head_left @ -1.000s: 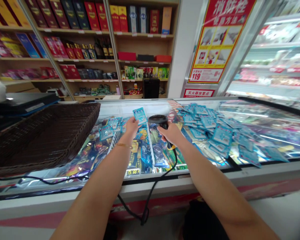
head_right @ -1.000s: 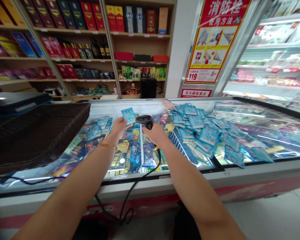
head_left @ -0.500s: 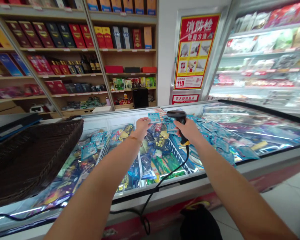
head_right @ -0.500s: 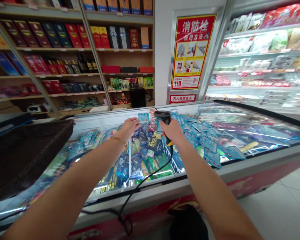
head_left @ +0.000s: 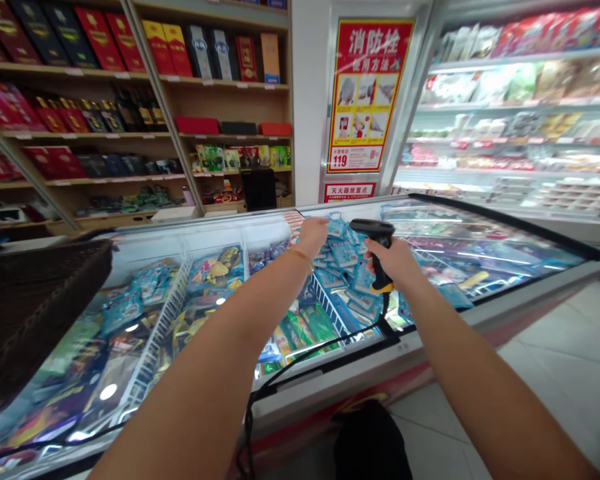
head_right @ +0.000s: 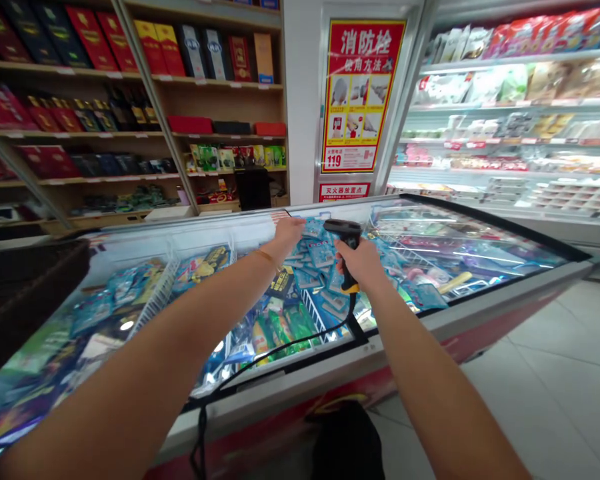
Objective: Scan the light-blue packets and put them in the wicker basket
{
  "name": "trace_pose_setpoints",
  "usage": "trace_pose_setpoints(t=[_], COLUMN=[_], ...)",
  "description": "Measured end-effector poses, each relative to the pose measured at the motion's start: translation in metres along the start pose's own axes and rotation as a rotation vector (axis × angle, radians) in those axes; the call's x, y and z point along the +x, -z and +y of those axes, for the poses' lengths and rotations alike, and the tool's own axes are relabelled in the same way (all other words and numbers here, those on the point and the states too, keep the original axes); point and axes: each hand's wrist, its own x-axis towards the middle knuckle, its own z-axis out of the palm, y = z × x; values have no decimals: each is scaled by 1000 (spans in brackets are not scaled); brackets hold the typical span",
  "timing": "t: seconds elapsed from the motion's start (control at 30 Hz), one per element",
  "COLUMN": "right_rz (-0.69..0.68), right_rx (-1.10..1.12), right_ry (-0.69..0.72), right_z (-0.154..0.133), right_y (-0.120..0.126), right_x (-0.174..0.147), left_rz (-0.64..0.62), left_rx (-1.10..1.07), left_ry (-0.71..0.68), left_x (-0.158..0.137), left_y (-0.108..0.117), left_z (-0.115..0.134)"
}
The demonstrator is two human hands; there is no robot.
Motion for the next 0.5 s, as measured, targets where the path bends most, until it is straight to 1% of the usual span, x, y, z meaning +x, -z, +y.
trace_pose_setpoints(t=[0.1,0.2,0.3,0.4,0.5], right_rz=[-35,-78,-138,-209,-278], right_rx=[0,15,23,5,-1], right_ry=[2,3,17,49,78], right_z=[-2,-7,-8,-7,-8], right_y=[-14,-37,-67,-102,-140], right_x=[-2,-7,-13,-22,-34], left_rz=[-14,12,54,89,92], left_rx=[171,335,514,715,931], left_ry=[-59,-78,-34,63,176], left_x=[-3,-11,-23,-38,-51], left_y=[28,71,130,199,270], left_z=[4,3,-7,-19,-22])
